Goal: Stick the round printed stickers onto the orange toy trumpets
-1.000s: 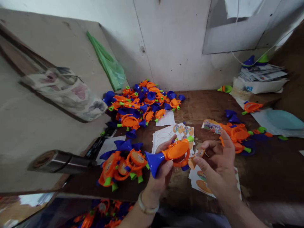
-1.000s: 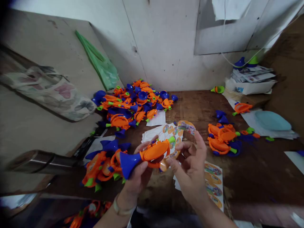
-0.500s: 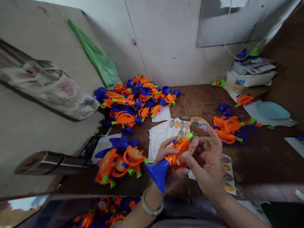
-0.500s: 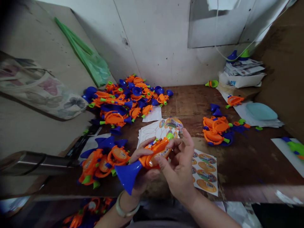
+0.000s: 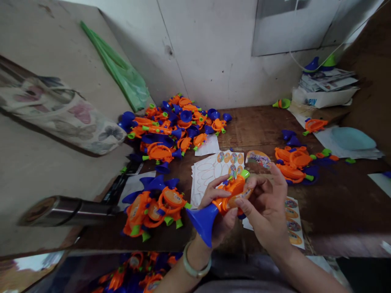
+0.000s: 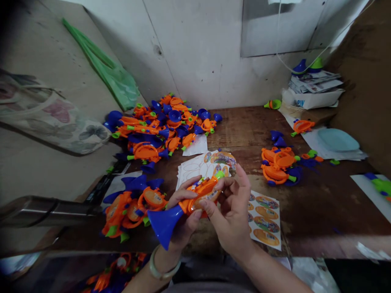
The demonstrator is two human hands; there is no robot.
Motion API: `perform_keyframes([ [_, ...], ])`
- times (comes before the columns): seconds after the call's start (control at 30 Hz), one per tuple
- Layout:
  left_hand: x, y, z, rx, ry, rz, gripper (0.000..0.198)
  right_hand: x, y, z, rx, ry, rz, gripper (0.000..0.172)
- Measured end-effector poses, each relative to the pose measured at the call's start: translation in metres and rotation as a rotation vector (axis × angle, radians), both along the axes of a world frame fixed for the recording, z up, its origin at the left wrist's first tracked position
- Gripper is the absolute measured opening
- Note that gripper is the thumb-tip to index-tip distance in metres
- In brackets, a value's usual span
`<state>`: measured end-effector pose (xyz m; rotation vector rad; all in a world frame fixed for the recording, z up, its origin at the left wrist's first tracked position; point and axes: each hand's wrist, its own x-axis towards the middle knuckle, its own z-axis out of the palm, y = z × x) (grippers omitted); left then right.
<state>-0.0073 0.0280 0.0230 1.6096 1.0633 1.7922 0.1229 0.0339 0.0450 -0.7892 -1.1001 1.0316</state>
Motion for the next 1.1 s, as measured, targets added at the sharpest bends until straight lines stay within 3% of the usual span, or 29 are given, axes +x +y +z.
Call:
perform_keyframes([
  [0.37,-0.002,-0.005,0.000,-0.022,-0.021,-0.033,0.011,-0.002,0.000,-0.003,0.078,-0.069,-0.058,0.082],
  [0.5,0.001,-0.010,0.003,-0.041,-0.009,-0.020,0.012,0.003,0.004,-0.005,0.231,-0.224,-0.167,0.079],
  [0.6,0.002,-0.012,0.005,-0.009,-0.004,-0.017,0.011,0.008,0.009,-0.004,0.304,-0.414,-0.268,0.054],
  [0.7,0.003,-0.012,0.005,0.004,0.012,-0.006,0.013,0.010,0.010,-0.001,0.254,-0.490,-0.288,0.031],
  [0.87,0.002,-0.013,0.002,0.021,0.015,-0.005,0.013,0.005,0.010,-0.003,0.259,-0.411,-0.288,0.066],
  [0.93,0.002,-0.014,0.002,0.019,0.018,-0.005,0.013,0.003,0.011,-0.003,0.279,-0.406,-0.300,0.073],
  [1.0,0.002,-0.014,0.002,0.019,0.024,-0.001,0.014,0.002,0.010,-0.002,0.302,-0.438,-0.319,0.063],
  [1.1,0.000,-0.012,0.002,0.035,0.045,0.009,0.013,0.001,0.008,0.003,0.334,-0.566,-0.378,0.023],
])
